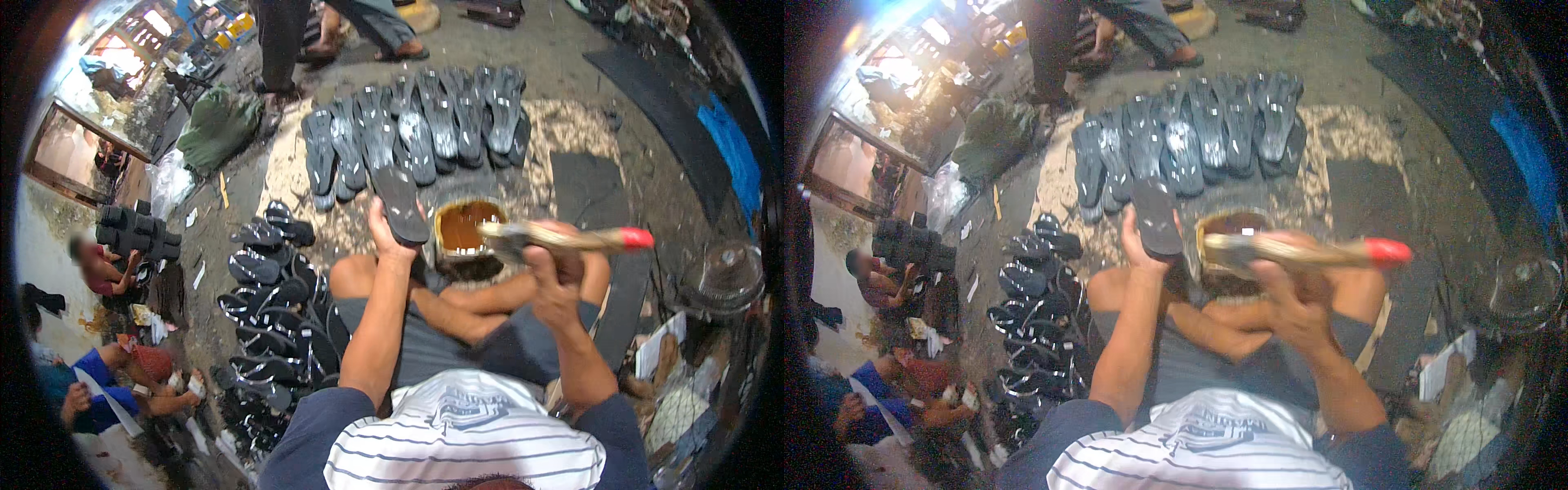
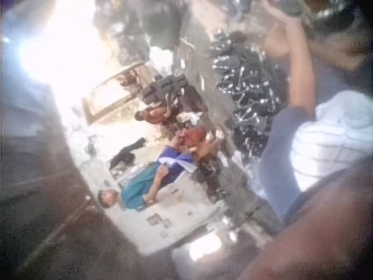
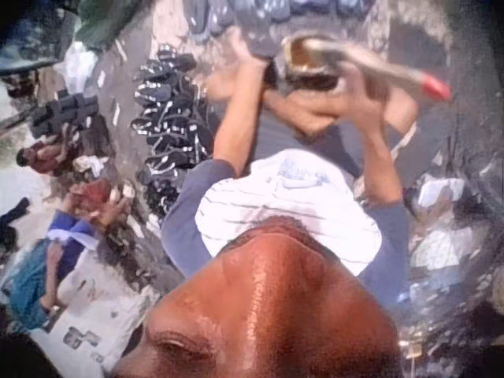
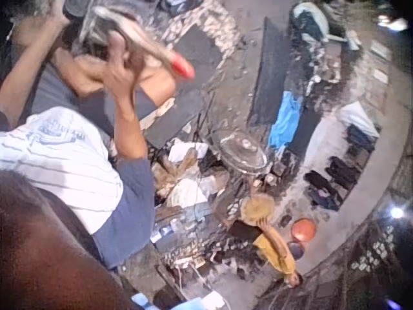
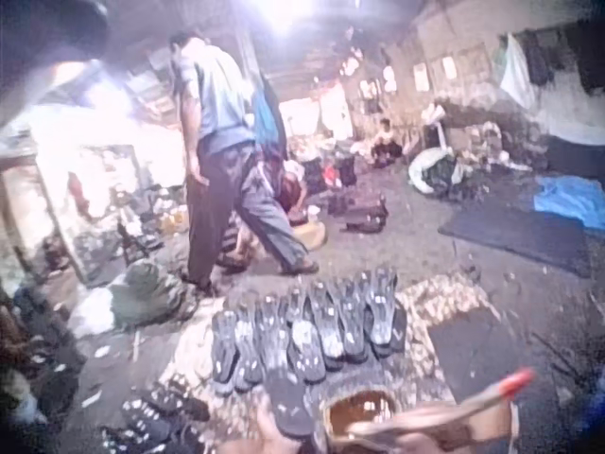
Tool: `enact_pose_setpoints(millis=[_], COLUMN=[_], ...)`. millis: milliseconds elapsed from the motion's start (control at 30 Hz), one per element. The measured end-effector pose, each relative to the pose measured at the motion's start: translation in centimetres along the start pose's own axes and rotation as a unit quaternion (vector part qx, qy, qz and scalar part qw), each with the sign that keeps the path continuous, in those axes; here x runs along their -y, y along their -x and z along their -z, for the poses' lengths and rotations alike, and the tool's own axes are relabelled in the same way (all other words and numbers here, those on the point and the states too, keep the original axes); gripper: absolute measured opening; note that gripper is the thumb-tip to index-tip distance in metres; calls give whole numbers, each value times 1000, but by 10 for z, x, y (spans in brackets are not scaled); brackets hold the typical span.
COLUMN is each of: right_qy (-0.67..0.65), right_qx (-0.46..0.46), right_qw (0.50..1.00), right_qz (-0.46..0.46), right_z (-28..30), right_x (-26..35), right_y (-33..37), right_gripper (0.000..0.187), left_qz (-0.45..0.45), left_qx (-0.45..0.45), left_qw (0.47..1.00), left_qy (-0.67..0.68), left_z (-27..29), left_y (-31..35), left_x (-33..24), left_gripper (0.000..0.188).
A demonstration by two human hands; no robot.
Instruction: The person sits on the floor and repeatedly picks up black flip-flops, dips a brush into a container of brown liquid, and applies the liquid to the soles of the slippers. The coated slippers are placed in a row on the floor.
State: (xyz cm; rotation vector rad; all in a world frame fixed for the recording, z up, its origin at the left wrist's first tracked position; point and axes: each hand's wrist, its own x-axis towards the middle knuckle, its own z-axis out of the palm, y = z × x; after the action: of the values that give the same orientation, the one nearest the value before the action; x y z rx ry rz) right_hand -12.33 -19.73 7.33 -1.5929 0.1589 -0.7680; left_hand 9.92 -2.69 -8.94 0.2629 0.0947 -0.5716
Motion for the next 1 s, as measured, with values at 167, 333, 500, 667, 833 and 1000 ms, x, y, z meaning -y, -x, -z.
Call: enact_pose_setpoints(millis=[167,333,500,667,833,1000], right_qy=[36,77,172,186,104,101], right_qx=[-111,-95,-119,-147,-109,-44], right_qw=[989,989,969,930,953,971], right_qz=[-88,-83,-134,-281,-264,-212], right_z=[55,48,53,57,30,23], right_x=[-14,-26,-45,-66,-57,-92], right_y=[12,6,-10,-13,-24,-38], right_gripper=[40,44,41,58,42,41], left_qz=[-19,-126,-80,-203,-438,-173], left_qx=[-88,-246,-131,-133,-395,-701], left_qw=[989,950,905,779,344,207], left_qy=[-114,-144,-398,-578,-730,-660], left_z=[-22,-28,-14,-13,24,59], left_y=[-121,-225,-136,47,267,337], left_x=[-2,-78,-101,-176,-250,-258], left_gripper=[46,62,52,37,41,59])
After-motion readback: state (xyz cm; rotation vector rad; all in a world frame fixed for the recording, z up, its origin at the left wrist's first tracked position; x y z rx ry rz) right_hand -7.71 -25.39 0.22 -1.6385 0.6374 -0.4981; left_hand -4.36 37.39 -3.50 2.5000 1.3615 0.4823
